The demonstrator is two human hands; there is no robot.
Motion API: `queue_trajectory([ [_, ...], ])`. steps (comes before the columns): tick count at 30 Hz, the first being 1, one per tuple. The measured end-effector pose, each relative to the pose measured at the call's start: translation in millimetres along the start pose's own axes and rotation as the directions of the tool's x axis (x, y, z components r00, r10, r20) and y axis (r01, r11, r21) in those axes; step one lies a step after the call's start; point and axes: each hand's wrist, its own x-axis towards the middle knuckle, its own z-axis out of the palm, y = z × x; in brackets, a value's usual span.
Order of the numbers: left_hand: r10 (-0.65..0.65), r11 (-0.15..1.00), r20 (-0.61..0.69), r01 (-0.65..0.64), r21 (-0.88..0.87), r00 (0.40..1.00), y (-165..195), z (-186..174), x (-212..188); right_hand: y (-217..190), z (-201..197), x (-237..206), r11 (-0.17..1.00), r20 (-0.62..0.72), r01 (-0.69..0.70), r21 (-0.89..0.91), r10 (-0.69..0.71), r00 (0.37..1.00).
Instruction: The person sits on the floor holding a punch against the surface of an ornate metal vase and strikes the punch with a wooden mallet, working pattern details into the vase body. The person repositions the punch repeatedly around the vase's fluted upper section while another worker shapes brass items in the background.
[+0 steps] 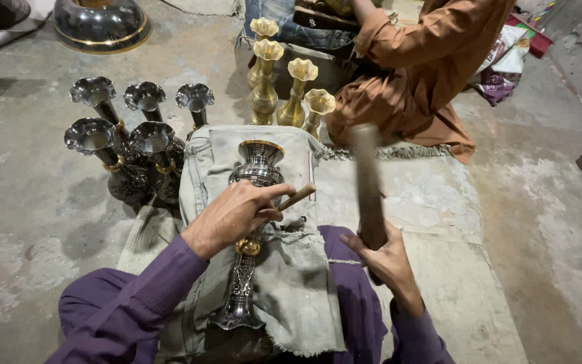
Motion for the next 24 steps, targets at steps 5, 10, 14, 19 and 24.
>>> queue_trajectory([
  [5, -0.017, 1.000, 0.009, 0.017, 0.021, 1.000, 1.1, -0.2, 1.2, -2.3, -0.6, 2.1, 0.985, -0.131, 0.161, -0.069, -0.169, 0.977],
  [10, -0.038, 0.998, -0.001, 0.038, 0.044, 0.999, 4.5, -1.3, 1.3, -2.4, -4.3, 2.7, 0.947, -0.132, 0.135, -0.291, -0.180, 0.975],
  [14, -0.031, 0.999, 0.004, 0.031, 0.010, 1.000, 4.9, -2.5, 1.7, 0.1, -7.3, 3.0, 0.990, -0.184, 0.101, -0.096, -0.117, 0.976],
  [19, -0.028, 0.999, -0.007, 0.029, 0.041, 1.000, 3.6, -1.6, 2.5, 3.1, -2.5, 0.1, 0.963, -0.177, 0.027, -0.267, -0.076, 0.981],
  [24, -0.010, 0.998, -0.003, 0.010, 0.055, 1.000, 3.9, -0.9, 3.5, 5.5, -4.4, 0.1, 0.998, -0.136, -0.056, -0.006, 0.055, 0.989],
])
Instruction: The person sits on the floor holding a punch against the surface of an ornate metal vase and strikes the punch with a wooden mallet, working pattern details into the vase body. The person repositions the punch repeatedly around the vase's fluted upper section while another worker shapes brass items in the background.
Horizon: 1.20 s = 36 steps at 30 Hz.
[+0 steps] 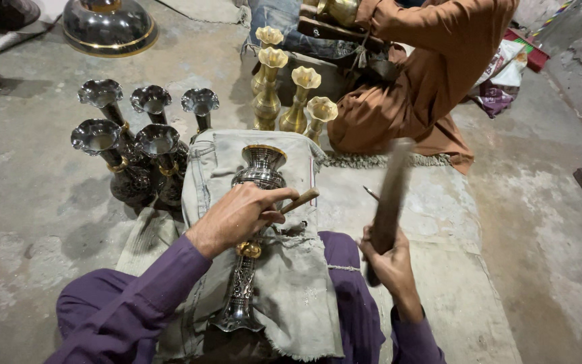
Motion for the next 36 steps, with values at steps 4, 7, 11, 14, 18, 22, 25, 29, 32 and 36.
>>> queue_trajectory([
  [4, 0.017, 1.000, 0.001, -0.017, 0.006, 1.000, 0.0, -1.2, 0.0, 5.7, -3.6, 1.0, 0.953, -0.024, 0.143, -0.266, -0.154, 0.988],
  [7, -0.012, 1.000, 0.006, 0.012, 0.020, 1.000, -0.5, 0.1, 1.4, 12.2, -0.6, 2.0, 0.997, 0.000, 0.025, 0.070, -0.025, 1.000],
  [11, -0.008, 1.000, 0.009, 0.007, 0.015, 1.000, -2.9, 2.6, 2.7, 20.5, -0.7, 1.4, 0.871, -0.042, -0.023, -0.491, 0.003, 0.999],
  [14, 0.001, 1.000, -0.009, -0.001, 0.018, 1.000, -4.3, 3.4, 2.1, 23.9, -1.6, 3.6, 0.994, -0.033, 0.036, 0.105, -0.032, 0.999],
  [18, -0.011, 0.999, -0.004, 0.011, 0.032, 1.000, -3.5, 2.9, 1.9, 23.3, -5.2, 4.3, 0.953, 0.056, 0.196, -0.231, -0.188, 0.981],
  [22, 0.006, 0.999, -0.014, -0.006, 0.038, 1.000, -1.8, 2.8, 1.8, 23.7, -4.1, 3.1, 0.983, 0.014, 0.032, 0.183, -0.035, 0.999],
  [25, -0.006, 0.998, -0.004, 0.006, 0.058, 1.000, -2.3, 2.8, 2.1, 28.1, -4.3, 4.2, 0.963, 0.014, 0.047, -0.267, -0.045, 0.999],
  [29, 0.022, 0.999, -0.027, -0.021, 0.041, 0.999, -3.7, 3.2, 2.7, 35.1, -3.0, 8.2, 0.988, -0.030, 0.054, 0.146, -0.050, 0.998],
  [32, 0.000, 0.999, -0.009, 0.000, 0.046, 1.000, -3.6, 4.0, 2.9, 34.5, -4.7, 7.8, 0.976, 0.159, 0.188, 0.109, -0.203, 0.966],
  [36, -0.033, 0.998, 0.006, 0.032, 0.061, 0.999, -2.9, 5.2, 3.7, 27.0, -3.7, 2.5, 0.995, -0.012, -0.019, -0.102, 0.018, 1.000],
])
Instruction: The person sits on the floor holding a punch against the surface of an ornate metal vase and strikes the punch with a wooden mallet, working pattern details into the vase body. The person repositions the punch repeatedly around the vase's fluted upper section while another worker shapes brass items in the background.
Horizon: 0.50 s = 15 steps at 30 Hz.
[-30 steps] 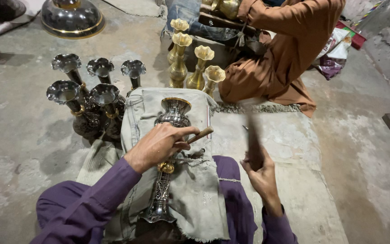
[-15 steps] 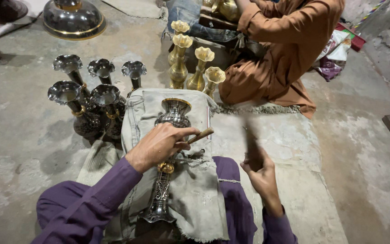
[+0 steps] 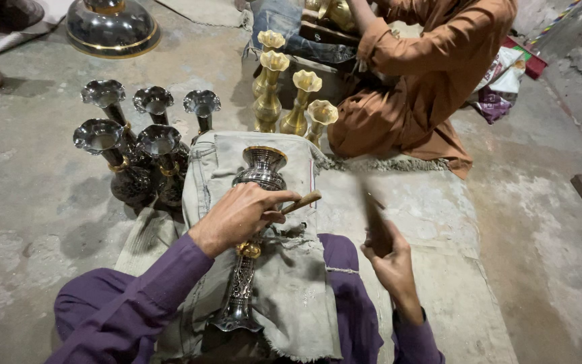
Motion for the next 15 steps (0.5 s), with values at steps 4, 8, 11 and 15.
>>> queue_trajectory([
  [4, -0.001, 1.000, -0.002, 0.001, -0.005, 1.000, -2.2, 0.1, -0.6, -2.6, 0.6, 2.1, 0.991, 0.060, -0.021, -0.134, 0.030, 0.998],
  [8, 0.032, 0.999, -0.033, -0.032, 0.009, 0.999, -4.2, 1.6, 0.5, 3.5, -1.2, 6.3, 0.947, 0.015, 0.082, 0.311, -0.091, 0.996],
  [11, 0.016, 0.999, -0.018, -0.016, 0.028, 1.000, -4.3, 2.4, -0.3, 8.2, -4.7, 3.3, 0.979, 0.124, -0.032, 0.201, 0.007, 0.992],
  [15, 0.047, 0.998, -0.031, -0.045, 0.042, 0.998, -4.6, 1.6, 0.3, 12.2, -4.4, 2.4, 0.995, -0.041, 0.031, -0.099, -0.035, 0.999],
])
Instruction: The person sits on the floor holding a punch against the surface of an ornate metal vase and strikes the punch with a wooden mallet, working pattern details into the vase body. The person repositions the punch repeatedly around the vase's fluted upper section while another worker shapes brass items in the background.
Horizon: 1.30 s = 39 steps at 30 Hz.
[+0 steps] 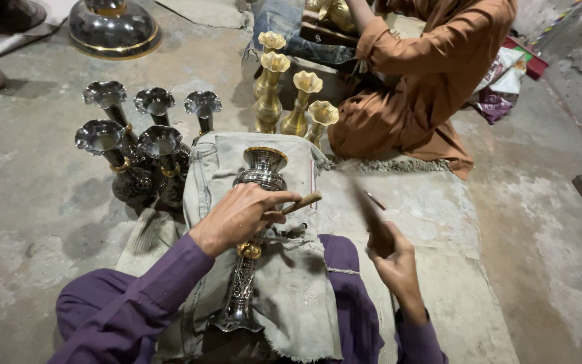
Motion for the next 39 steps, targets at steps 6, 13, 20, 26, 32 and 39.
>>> queue_trajectory([
  [6, 0.011, 1.000, -0.007, -0.011, -0.026, 1.000, -1.1, -1.2, -1.0, 5.1, -2.6, 4.9, 0.981, 0.156, 0.094, 0.170, -0.121, 0.980],
  [13, 0.026, 0.998, -0.028, -0.028, -0.058, 0.999, -0.4, -2.4, -2.9, -20.5, -8.9, -1.0, 0.987, 0.146, 0.066, 0.145, -0.088, 0.985],
  [20, 0.000, 0.990, -0.028, -0.004, -0.143, 1.000, -0.3, -3.5, -8.2, -37.6, -9.9, -1.6, 0.995, 0.080, 0.096, -0.007, -0.095, 0.992],
  [26, -0.029, 0.980, -0.026, 0.023, -0.198, 0.999, 0.2, -5.2, -10.5, -42.6, -13.2, 8.9, 0.921, 0.155, -0.079, 0.381, 0.021, 0.988],
  [32, 0.023, 0.980, -0.061, -0.035, -0.196, 0.998, -2.9, -4.5, -11.4, -46.1, -16.7, 17.1, 0.972, 0.105, 0.139, 0.187, -0.160, 0.982],
  [39, 0.072, 0.968, -0.090, -0.092, -0.232, 0.993, -9.8, -0.8, -11.7, -60.1, -15.9, 11.7, 0.993, 0.055, 0.064, -0.101, -0.058, 0.997],
])
